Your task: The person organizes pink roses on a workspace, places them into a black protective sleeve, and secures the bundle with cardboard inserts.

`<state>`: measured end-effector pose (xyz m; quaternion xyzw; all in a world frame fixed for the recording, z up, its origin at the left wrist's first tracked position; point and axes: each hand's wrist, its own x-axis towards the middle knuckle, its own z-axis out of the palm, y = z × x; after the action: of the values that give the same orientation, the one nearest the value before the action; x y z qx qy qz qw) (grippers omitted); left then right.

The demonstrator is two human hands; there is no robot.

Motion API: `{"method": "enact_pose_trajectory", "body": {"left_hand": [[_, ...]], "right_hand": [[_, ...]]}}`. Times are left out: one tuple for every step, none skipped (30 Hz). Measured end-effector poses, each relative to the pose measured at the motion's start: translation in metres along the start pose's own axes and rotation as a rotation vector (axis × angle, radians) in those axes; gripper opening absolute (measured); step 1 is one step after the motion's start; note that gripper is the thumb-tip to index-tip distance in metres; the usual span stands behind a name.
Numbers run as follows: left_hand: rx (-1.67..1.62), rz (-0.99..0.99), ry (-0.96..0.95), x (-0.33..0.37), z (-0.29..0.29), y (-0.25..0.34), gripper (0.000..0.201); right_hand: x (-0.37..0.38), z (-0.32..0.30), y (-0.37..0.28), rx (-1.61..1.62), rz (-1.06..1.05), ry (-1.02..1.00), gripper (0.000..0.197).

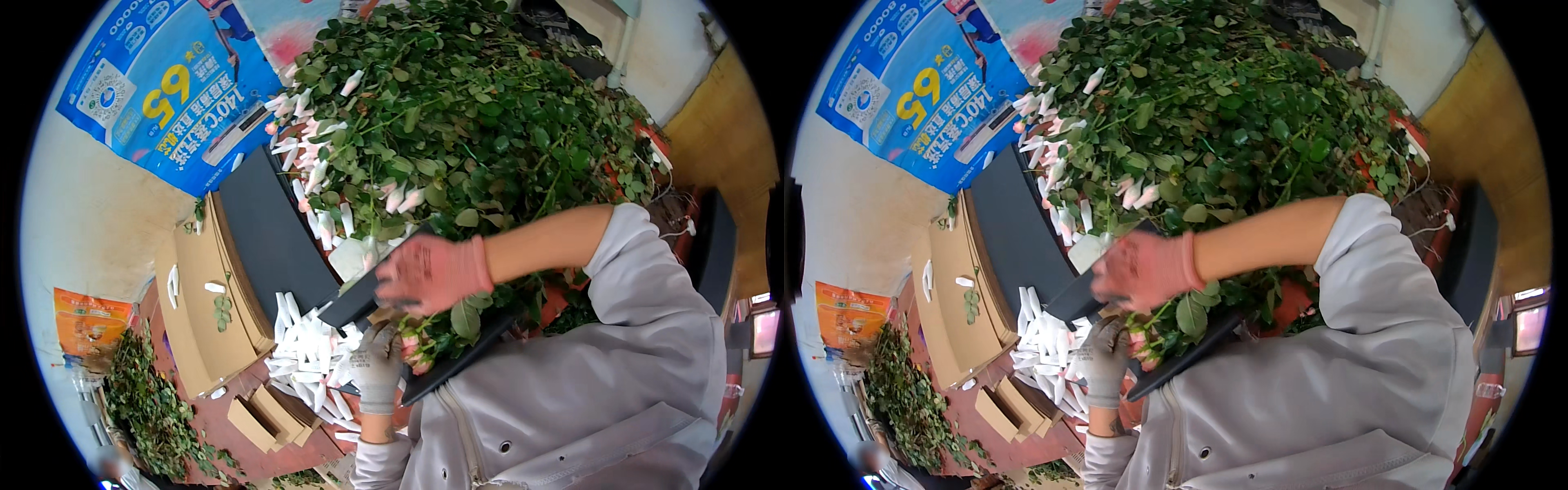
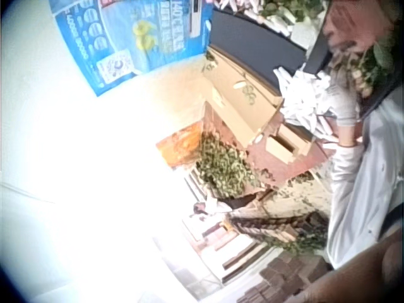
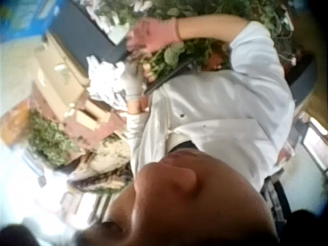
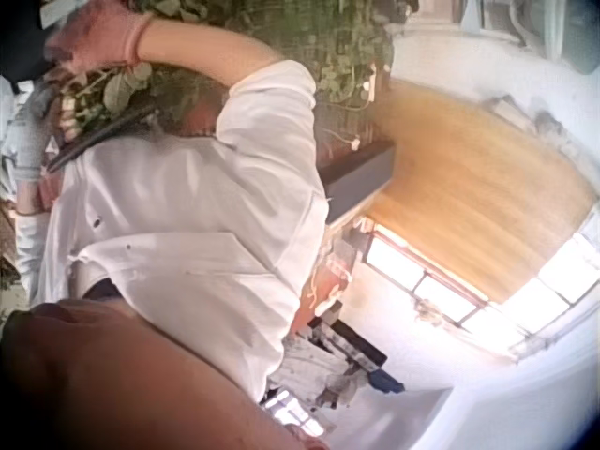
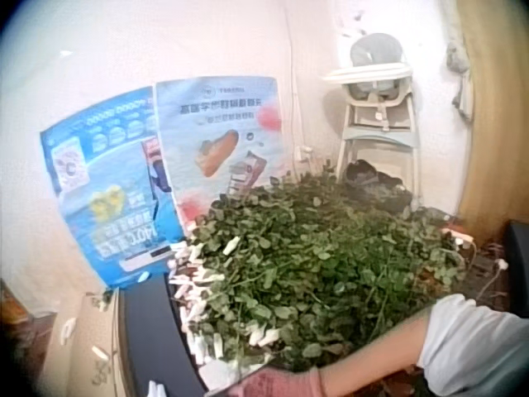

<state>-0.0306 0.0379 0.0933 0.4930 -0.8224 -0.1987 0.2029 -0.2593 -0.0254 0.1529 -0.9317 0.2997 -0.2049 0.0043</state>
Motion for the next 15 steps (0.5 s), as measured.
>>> {"method": "enact_pose_trajectory", "body": {"left_hand": [[-0.021,-0.024,0.03,0.001,0.001,0.002,0.019],[-0.031,-0.042,0.03,0.002,0.003,0.003,0.019],[-0.043,-0.038,0.023,0.006,0.005,0.005,0.018],[-0.049,-0.034,0.016,0.01,0.006,0.007,0.018],[-0.043,0.073,0.073,0.012,0.005,0.009,0.016],[0.018,0.08,0.048,0.011,-0.004,0.018,0.019],[0.033,0.022,-0.021,0.007,-0.008,0.019,0.025],[0.019,-0.005,-0.094,0.001,-0.006,0.011,0.03],[0.019,0.034,-0.106,0.002,-0.009,0.015,0.032],[0.02,0.038,-0.114,0.003,-0.014,0.018,0.034],[0.019,0.011,-0.112,0.001,-0.016,0.016,0.035],[0.017,0.001,-0.113,0.0,-0.018,0.019,0.037],[0.005,0.023,-0.121,0.005,-0.015,0.027,0.038],[0.007,0.071,-0.129,0.011,-0.012,0.033,0.04],[0.007,0.076,-0.134,0.008,-0.008,0.028,0.041]], "right_hand": [[0.025,-0.024,0.014,-0.003,0.11,-0.189,0.034],[0.038,-0.029,0.036,0.011,0.119,0.056,0.032],[0.057,-0.04,0.07,0.243,0.301,-0.055,0.03],[0.072,-0.021,0.104,0.052,0.334,0.094,0.03],[0.089,-0.015,0.136,-0.087,0.352,0.063,0.036],[0.108,-0.002,0.161,0.121,0.483,-0.063,0.049],[0.127,0.017,0.177,-0.164,0.503,-0.165,0.061],[0.14,0.026,0.19,-0.114,0.49,-0.266,0.064],[0.148,0.045,0.21,-0.268,0.548,-0.372,0.065],[0.15,0.061,0.216,-0.345,0.549,-0.443,0.061],[0.155,0.063,0.202,-0.393,0.464,-0.544,0.053],[0.149,0.062,0.203,-0.442,0.365,-0.595,0.038],[0.133,0.057,0.218,-0.438,0.389,-0.606,0.033],[0.118,0.052,0.232,-0.434,0.41,-0.615,0.028],[0.112,0.048,0.228,-0.462,0.382,-0.44,0.024]]}}
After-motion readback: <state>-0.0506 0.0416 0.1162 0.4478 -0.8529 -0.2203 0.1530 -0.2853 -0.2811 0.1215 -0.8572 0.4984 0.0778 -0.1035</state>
